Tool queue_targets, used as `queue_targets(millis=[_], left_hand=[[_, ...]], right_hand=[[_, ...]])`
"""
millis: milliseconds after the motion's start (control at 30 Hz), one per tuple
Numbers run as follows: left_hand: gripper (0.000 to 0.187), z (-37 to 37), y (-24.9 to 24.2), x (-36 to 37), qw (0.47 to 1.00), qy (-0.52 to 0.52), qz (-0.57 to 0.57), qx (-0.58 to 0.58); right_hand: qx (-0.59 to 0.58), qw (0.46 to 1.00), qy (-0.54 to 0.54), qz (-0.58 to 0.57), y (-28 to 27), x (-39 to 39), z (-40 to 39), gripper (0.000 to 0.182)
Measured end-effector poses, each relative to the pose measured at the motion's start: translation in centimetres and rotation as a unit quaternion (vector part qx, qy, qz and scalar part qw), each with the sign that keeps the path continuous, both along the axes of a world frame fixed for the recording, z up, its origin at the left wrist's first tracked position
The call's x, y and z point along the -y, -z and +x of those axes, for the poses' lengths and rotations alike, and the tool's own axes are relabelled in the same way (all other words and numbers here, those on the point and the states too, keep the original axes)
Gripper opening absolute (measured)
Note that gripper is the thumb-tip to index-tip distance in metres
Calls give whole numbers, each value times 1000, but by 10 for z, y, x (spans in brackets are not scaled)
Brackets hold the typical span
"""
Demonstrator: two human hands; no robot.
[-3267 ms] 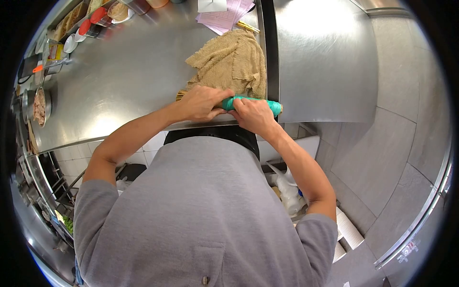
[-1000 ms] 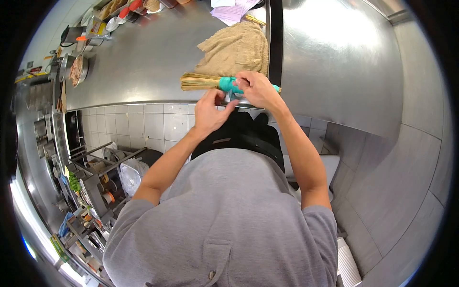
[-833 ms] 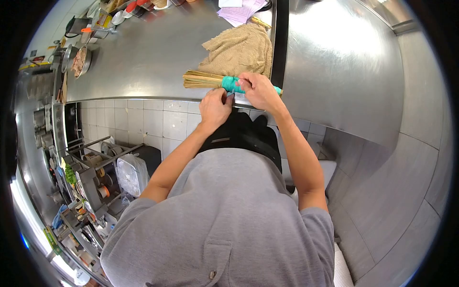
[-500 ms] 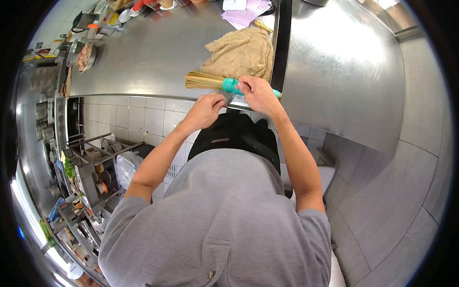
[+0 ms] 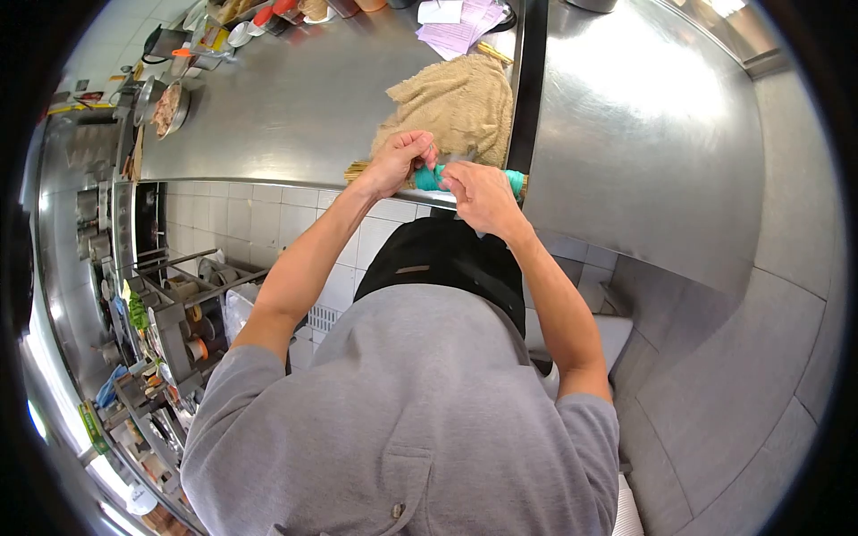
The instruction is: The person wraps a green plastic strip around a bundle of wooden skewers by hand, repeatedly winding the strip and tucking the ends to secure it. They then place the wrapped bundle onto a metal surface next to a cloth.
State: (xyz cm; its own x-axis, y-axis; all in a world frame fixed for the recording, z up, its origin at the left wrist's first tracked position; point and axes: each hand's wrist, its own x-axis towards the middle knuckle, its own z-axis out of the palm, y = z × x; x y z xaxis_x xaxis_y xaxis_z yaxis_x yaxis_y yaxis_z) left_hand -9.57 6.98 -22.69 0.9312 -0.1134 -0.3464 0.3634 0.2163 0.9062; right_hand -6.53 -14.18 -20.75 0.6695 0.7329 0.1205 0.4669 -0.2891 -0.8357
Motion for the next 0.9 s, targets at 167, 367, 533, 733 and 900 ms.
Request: queue_targets(millis=[167,367,533,733,900], left_hand=[[32,-1,8,3,996,-38,-77,-20],[33,2,7,-1,997,-29,-64,-28],[33,-2,10,5,998,-45,-50,10],[35,-2,9,11,997,-49,-56,27],[36,-9,9,14,998,-31,-33,48]], right_hand=[[28,999,-43,-7,2,7,0,8],[43,999,-11,-9,-9,5,-9,7],[40,991,118,-41,-17,-10,-37,9],[-125,936,277,179,8,-45,-76,15],[-398,687,445,415,10,-71,-90,22]])
